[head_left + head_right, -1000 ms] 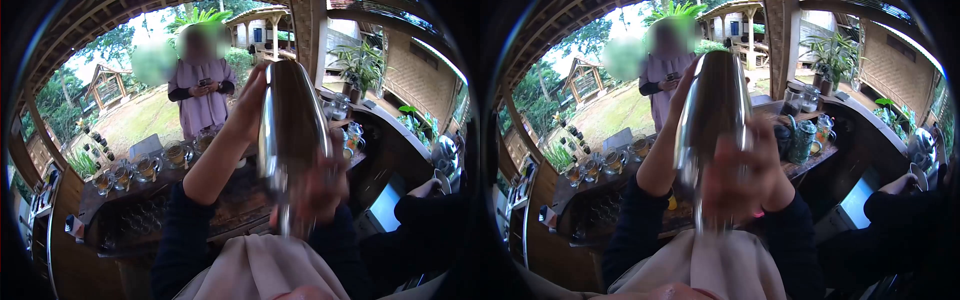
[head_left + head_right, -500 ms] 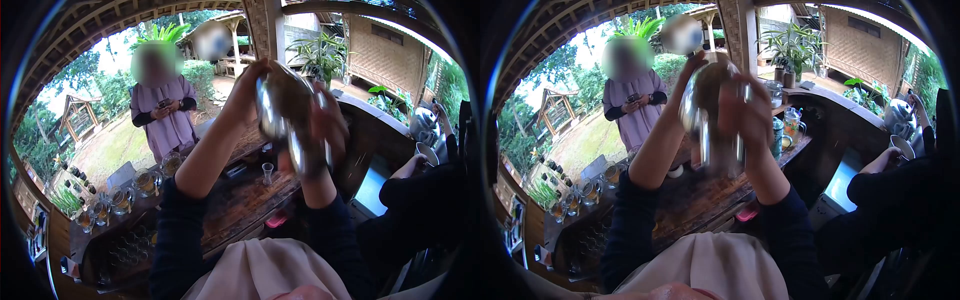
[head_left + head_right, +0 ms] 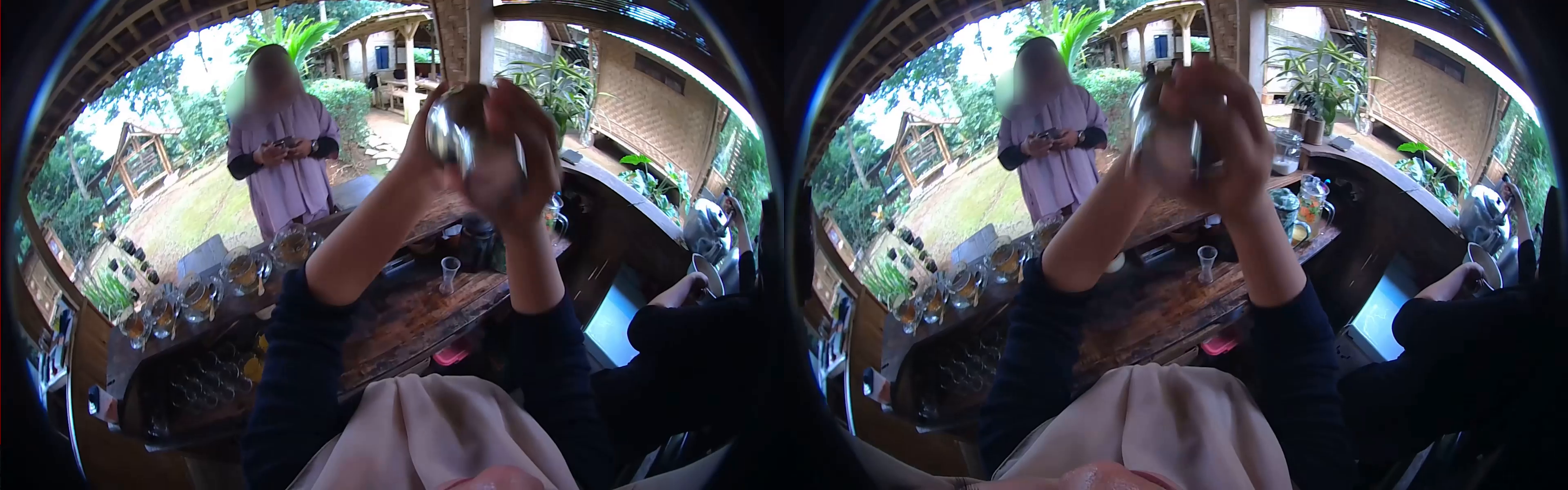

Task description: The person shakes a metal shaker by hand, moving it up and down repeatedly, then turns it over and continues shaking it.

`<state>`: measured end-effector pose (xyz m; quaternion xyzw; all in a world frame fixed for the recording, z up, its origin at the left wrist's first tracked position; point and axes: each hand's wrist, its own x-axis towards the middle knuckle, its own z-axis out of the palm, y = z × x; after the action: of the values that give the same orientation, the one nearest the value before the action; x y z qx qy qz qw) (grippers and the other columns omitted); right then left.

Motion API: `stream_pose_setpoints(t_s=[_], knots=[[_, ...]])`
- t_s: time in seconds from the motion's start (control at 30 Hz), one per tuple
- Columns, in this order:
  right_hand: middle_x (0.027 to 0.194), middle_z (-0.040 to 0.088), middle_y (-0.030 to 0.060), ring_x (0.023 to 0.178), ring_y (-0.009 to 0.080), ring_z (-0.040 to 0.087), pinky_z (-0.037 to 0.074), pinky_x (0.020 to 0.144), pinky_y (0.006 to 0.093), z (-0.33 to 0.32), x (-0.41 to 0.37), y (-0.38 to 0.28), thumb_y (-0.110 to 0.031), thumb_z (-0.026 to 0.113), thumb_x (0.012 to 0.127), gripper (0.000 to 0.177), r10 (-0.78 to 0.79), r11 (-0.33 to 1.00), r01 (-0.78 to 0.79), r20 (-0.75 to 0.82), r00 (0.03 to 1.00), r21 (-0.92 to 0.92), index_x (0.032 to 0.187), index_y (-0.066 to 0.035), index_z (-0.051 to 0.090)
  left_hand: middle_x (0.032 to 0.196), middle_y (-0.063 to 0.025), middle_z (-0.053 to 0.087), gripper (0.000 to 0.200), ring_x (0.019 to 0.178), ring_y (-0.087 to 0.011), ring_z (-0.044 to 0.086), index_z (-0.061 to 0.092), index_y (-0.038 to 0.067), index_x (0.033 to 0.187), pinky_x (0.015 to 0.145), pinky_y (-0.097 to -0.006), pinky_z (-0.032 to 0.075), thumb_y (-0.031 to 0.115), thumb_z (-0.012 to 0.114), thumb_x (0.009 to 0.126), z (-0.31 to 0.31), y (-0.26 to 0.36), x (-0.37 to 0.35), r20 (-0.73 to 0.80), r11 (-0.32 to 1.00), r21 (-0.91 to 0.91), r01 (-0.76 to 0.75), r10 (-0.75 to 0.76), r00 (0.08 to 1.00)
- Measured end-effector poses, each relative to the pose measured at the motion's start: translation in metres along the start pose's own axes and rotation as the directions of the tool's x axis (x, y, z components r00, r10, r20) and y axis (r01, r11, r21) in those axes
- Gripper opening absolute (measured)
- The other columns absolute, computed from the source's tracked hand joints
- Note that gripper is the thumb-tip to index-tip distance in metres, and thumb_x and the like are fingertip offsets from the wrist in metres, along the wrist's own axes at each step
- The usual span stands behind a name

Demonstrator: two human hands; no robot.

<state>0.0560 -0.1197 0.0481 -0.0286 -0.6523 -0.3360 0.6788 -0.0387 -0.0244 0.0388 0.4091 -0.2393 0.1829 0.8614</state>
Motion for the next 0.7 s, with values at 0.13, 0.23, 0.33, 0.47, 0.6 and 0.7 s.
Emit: stream_pose_setpoints(t_s=[0.13,0.23,0.33,0.47,0.6,0.7], knots=[[0.113,0.058,0.0161,0.104,0.0235,0.057,0.044,0.091,0.0332,0.007,-0.002,-0.02,-0.018,0.069,0.078,0.046,0.317,0.921,-0.318,0.041,0.948,0.226,0.116,0.002,0.054,0.113,-0.0134,0.057,0.043,0.098,-0.0237,0.061,0.046,0.005,0.122,0.084,-0.0371,0.051,0.037,0.034,0.095,0.024,-0.031,-0.028,-0.4,0.775,0.429,-0.465,0.624,0.672],[0.122,0.05,0.0168,0.109,0.0252,0.053,0.045,0.092,0.0323,-0.029,0.008,-0.1,-0.024,0.058,0.088,0.044,0.059,0.996,-0.023,0.424,0.904,-0.09,0.124,0.0,0.049,0.118,-0.0139,0.055,0.046,0.096,-0.0242,0.061,0.045,0.004,0.123,0.083,-0.0361,0.052,0.04,0.042,0.094,0.056,-0.043,-0.068,-0.362,0.867,0.258,-0.426,0.496,0.79],[0.117,0.054,0.0146,0.104,0.0239,0.056,0.046,0.088,0.0316,0.001,-0.004,-0.093,-0.022,0.066,0.081,0.042,-0.11,0.99,0.071,0.362,0.926,0.122,0.116,-0.002,0.055,0.107,-0.0139,0.061,0.05,0.093,-0.0248,0.063,0.053,0.006,0.117,0.08,-0.0376,0.053,0.048,0.039,0.093,0.071,-0.034,-0.105,-0.371,0.877,0.391,-0.28,0.428,0.824],[0.112,0.058,0.0144,0.1,0.0274,0.06,0.046,0.089,0.0411,0.087,-0.034,-0.063,-0.026,0.074,0.068,0.044,0.071,0.871,-0.185,0.255,0.964,0.455,0.106,-0.006,0.064,0.106,-0.0125,0.061,0.045,0.095,-0.025,0.061,0.052,0.005,0.116,0.084,-0.0389,0.051,0.041,0.037,0.094,0.054,-0.017,-0.146,-0.363,0.821,0.321,-0.472,0.567,0.74],[0.109,0.059,0.0149,0.101,0.026,0.059,0.049,0.081,0.0374,0.088,-0.03,-0.11,-0.022,0.077,0.062,0.05,0.405,0.746,-0.467,0.233,0.884,0.475,0.103,0.003,0.062,0.117,-0.0151,0.053,0.054,0.102,-0.0257,0.057,0.04,0.003,0.131,0.091,-0.0384,0.047,0.041,0.042,0.092,0.07,-0.027,-0.196,-0.064,0.852,0.079,-0.518,0.523,0.85],[0.105,0.059,0.0144,0.099,0.0257,0.059,0.049,0.08,0.0369,0.059,-0.021,-0.161,-0.02,0.075,0.064,0.047,-0.042,0.805,-0.104,0.232,0.972,0.584,0.103,0.001,0.059,0.131,-0.0216,0.043,0.072,0.113,-0.0334,0.051,0.031,0.001,0.136,0.091,-0.0403,0.048,0.052,0.045,0.088,0.09,-0.048,-0.221,-0.435,0.765,0.472,-0.438,0.634,0.639]])
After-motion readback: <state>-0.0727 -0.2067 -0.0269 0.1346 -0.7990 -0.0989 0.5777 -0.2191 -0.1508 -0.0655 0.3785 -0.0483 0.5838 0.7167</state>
